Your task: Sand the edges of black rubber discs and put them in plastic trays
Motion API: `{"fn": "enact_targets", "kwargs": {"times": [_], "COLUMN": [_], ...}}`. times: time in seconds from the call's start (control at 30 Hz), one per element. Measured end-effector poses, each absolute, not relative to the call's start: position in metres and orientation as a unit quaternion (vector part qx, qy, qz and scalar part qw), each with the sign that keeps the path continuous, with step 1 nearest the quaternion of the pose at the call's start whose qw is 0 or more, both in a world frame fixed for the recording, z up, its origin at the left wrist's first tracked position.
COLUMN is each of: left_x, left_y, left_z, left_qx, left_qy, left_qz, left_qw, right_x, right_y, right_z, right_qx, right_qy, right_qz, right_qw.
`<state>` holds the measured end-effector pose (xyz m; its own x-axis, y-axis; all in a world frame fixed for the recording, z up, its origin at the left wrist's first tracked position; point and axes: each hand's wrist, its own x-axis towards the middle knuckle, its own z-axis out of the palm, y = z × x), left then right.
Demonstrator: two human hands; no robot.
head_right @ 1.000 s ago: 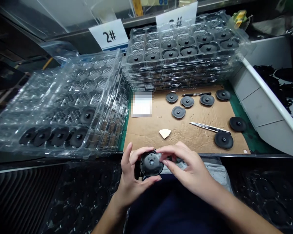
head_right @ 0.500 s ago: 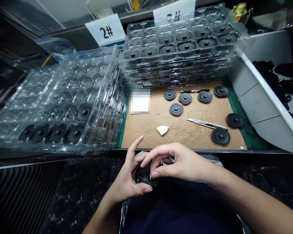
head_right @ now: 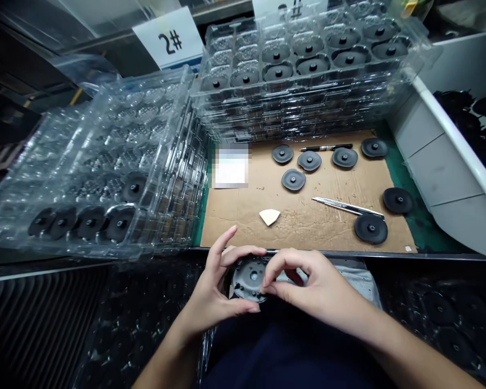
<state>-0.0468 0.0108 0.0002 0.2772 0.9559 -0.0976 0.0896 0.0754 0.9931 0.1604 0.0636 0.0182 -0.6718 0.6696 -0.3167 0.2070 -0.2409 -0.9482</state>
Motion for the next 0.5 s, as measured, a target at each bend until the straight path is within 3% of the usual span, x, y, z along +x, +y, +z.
{"fn": "enact_targets", "kwargs": {"times": [0.17, 0.3, 0.4, 0.5], "left_x": [-0.044, -0.036, -0.036, -0.054], "left_y": [0.02, 0.026, 0.026, 0.021], "left_z": [0.004, -0.003, -0.009, 0.011], "left_qx": [0.514, 0.446, 0.375, 0.363], "left_qy": [0.514, 0.531, 0.551, 0.599], "left_qz": [0.343, 0.326, 0.323, 0.339], "left_qw": [0.595, 0.643, 0.672, 0.629], "right_x": [0.176, 0.174, 0.16, 0.148], "right_y": [0.054, 0.056, 0.055, 0.053], "right_z": [0.002, -0.016, -0.018, -0.022], "right_qx": [-0.397, -0.362, -0.378, -0.331], "right_qy": [-0.698, -0.778, -0.767, -0.77], "right_qz": [0.577, 0.478, 0.464, 0.49], "right_qw": [0.149, 0.189, 0.231, 0.239]}}
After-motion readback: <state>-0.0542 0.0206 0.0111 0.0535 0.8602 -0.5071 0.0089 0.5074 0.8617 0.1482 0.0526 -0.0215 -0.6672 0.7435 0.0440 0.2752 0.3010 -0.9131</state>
